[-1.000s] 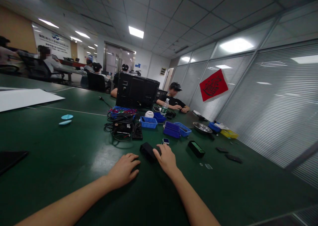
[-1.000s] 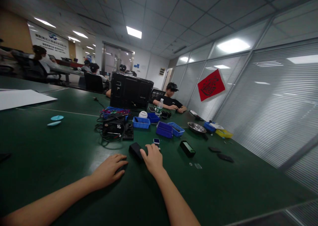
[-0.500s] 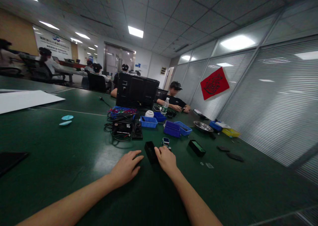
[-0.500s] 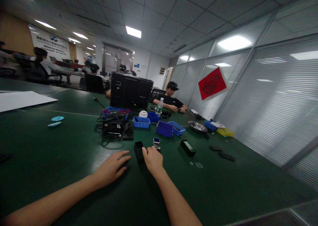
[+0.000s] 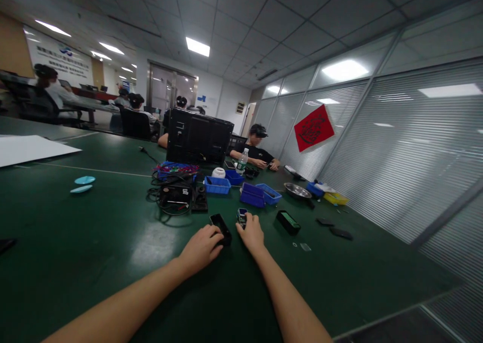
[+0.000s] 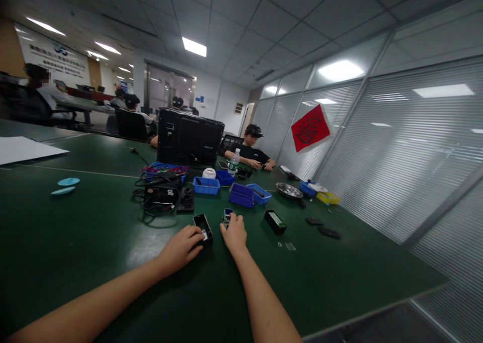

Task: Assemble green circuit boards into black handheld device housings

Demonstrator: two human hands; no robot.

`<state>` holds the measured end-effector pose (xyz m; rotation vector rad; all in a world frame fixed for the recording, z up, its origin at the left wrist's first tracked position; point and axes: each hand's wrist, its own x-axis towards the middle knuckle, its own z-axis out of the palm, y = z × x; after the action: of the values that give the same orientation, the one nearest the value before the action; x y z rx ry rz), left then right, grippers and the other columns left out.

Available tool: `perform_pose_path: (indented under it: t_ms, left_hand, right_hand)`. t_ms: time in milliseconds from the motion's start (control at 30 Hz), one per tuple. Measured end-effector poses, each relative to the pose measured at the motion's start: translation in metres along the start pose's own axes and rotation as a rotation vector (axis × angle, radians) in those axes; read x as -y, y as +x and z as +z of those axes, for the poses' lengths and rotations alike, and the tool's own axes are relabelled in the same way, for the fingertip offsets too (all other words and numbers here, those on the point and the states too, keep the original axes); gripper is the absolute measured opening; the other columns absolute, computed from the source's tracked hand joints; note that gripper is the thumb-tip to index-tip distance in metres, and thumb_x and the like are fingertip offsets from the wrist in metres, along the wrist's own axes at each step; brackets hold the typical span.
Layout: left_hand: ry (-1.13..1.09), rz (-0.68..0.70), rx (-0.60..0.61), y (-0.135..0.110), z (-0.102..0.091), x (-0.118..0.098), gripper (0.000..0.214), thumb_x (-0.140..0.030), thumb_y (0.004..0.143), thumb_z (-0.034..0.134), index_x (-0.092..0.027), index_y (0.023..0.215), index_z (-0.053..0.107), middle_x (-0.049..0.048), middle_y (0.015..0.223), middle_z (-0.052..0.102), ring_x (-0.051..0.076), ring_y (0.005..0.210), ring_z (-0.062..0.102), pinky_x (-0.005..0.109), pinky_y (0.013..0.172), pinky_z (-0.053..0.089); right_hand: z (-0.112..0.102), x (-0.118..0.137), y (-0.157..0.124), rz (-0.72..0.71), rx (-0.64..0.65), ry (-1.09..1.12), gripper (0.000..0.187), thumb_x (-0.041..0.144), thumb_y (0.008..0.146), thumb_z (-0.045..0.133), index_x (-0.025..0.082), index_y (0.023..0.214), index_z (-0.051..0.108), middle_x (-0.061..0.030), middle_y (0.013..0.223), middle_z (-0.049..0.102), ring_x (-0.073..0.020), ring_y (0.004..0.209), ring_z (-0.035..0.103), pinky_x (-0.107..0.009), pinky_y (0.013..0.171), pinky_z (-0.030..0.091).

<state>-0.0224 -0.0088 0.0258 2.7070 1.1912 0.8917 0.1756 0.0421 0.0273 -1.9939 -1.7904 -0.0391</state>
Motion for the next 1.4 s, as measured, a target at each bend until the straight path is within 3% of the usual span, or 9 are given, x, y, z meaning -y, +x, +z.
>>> perform_pose_path:
  t_ms: [133,433,700,900,1100,1267,1400]
  left_hand:
    - [-0.029,0.021,-0.016,-0.004,-0.003,0.001,0.014,-0.021,0.080,0.048,-0.021,0.091,0.056,0.0030,0.094,0.053,0.015,0.087,0.047,0.029,0.077,0.041]
    - [-0.036,0.060,-0.013,-0.004,-0.006,-0.001,0.015,-0.020,0.080,0.047,-0.021,0.092,0.057,0.0029,0.092,0.053,0.015,0.086,0.046,0.028,0.076,0.041]
    - [-0.040,0.071,-0.014,-0.004,-0.005,0.000,0.015,-0.019,0.080,0.047,-0.021,0.091,0.057,0.0030,0.094,0.053,0.015,0.087,0.046,0.029,0.077,0.040]
    - [-0.045,0.069,-0.026,-0.004,-0.006,-0.001,0.014,-0.019,0.079,0.048,-0.021,0.090,0.057,0.0031,0.094,0.053,0.015,0.087,0.046,0.028,0.077,0.041]
    - [-0.058,0.068,-0.031,-0.005,-0.008,-0.002,0.016,-0.019,0.080,0.046,-0.021,0.091,0.057,0.0040,0.094,0.054,0.016,0.088,0.047,0.030,0.078,0.041]
    - [-0.063,0.063,-0.019,-0.005,-0.008,-0.002,0.016,-0.019,0.080,0.046,-0.021,0.091,0.058,0.0037,0.094,0.054,0.016,0.088,0.047,0.030,0.078,0.041]
    - [-0.071,0.068,-0.017,-0.005,-0.009,-0.002,0.017,-0.019,0.080,0.045,-0.021,0.092,0.057,0.0039,0.094,0.054,0.016,0.088,0.047,0.030,0.078,0.041]
  right_hand:
    - [0.005,-0.005,0.005,0.026,-0.002,0.151,0.044,0.029,0.074,0.050,0.019,0.116,0.043,-0.0096,0.105,0.048,-0.0196,0.090,0.054,-0.026,0.074,0.040]
    - [0.004,-0.018,0.016,0.094,0.075,0.287,0.044,0.032,0.077,0.044,0.017,0.118,0.039,-0.0030,0.079,0.061,-0.0176,0.076,0.058,-0.024,0.063,0.038]
    - [0.004,-0.021,0.019,0.090,0.067,0.190,0.037,0.036,0.081,0.039,0.018,0.113,0.047,-0.0075,0.096,0.059,-0.0189,0.088,0.056,-0.025,0.070,0.039]
    - [-0.001,-0.016,0.013,0.074,0.024,0.098,0.046,0.045,0.075,0.047,0.018,0.112,0.049,-0.0116,0.104,0.052,-0.0250,0.097,0.050,-0.031,0.080,0.038]
    - [0.001,-0.020,0.013,0.087,0.027,0.070,0.045,0.036,0.071,0.052,0.019,0.113,0.049,-0.0117,0.106,0.050,-0.0253,0.099,0.049,-0.032,0.082,0.038]
    - [0.005,-0.023,0.018,0.110,0.018,0.199,0.047,0.031,0.071,0.052,0.016,0.115,0.046,-0.0103,0.103,0.054,-0.0212,0.093,0.054,-0.028,0.079,0.040]
    - [0.007,-0.022,0.020,0.173,0.066,0.410,0.051,0.033,0.074,0.048,0.014,0.121,0.039,-0.0042,0.084,0.061,-0.0170,0.075,0.059,-0.024,0.066,0.043]
